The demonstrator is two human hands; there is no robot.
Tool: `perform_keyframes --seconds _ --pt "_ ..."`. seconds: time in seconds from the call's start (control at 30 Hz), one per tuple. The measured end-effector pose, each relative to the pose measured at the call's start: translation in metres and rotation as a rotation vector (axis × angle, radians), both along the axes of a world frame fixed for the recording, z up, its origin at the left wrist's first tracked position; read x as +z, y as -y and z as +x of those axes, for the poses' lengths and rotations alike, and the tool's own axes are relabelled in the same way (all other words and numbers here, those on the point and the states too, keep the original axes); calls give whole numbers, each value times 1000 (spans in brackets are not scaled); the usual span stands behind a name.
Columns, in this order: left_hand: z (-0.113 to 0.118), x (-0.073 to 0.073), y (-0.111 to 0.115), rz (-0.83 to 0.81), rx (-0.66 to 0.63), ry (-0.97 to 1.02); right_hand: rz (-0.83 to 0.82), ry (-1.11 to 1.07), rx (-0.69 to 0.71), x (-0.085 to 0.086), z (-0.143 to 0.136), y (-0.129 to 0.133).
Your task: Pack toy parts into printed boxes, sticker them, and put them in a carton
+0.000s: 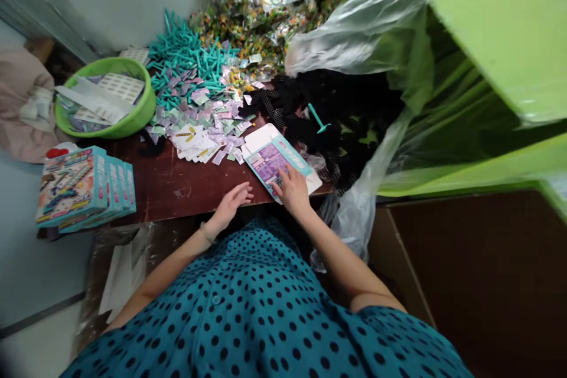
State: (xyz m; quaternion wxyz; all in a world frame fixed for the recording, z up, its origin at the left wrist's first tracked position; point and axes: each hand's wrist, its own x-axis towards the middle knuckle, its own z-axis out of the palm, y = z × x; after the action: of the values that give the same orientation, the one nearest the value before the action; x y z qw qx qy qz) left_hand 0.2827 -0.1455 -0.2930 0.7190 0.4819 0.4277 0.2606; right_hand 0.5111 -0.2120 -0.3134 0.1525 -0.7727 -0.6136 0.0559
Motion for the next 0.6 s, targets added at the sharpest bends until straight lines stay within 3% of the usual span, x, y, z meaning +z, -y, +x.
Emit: perform_keyframes --seconds 0.1,0.2,0.3,0.43,0.5,0.6 --pt "47 -7 -23 -45 38 -90 -9 20 -197 2 13 -19" --pt "69 -9 -49 -11 67 -150 -20 -45 -304 -2 21 -29" --pt "74 -12 -63 92 159 -188 10 -146 -284 -6 25 -32" --pt "72 -14 -59 333 280 -121 93 -330 -321 -3 34 -35" --pt "70 -9 -55 371 249 -41 194 -465 -324 6 35 -37" --pt "58 10 -55 299 187 151 370 -727 -227 29 19 -38"
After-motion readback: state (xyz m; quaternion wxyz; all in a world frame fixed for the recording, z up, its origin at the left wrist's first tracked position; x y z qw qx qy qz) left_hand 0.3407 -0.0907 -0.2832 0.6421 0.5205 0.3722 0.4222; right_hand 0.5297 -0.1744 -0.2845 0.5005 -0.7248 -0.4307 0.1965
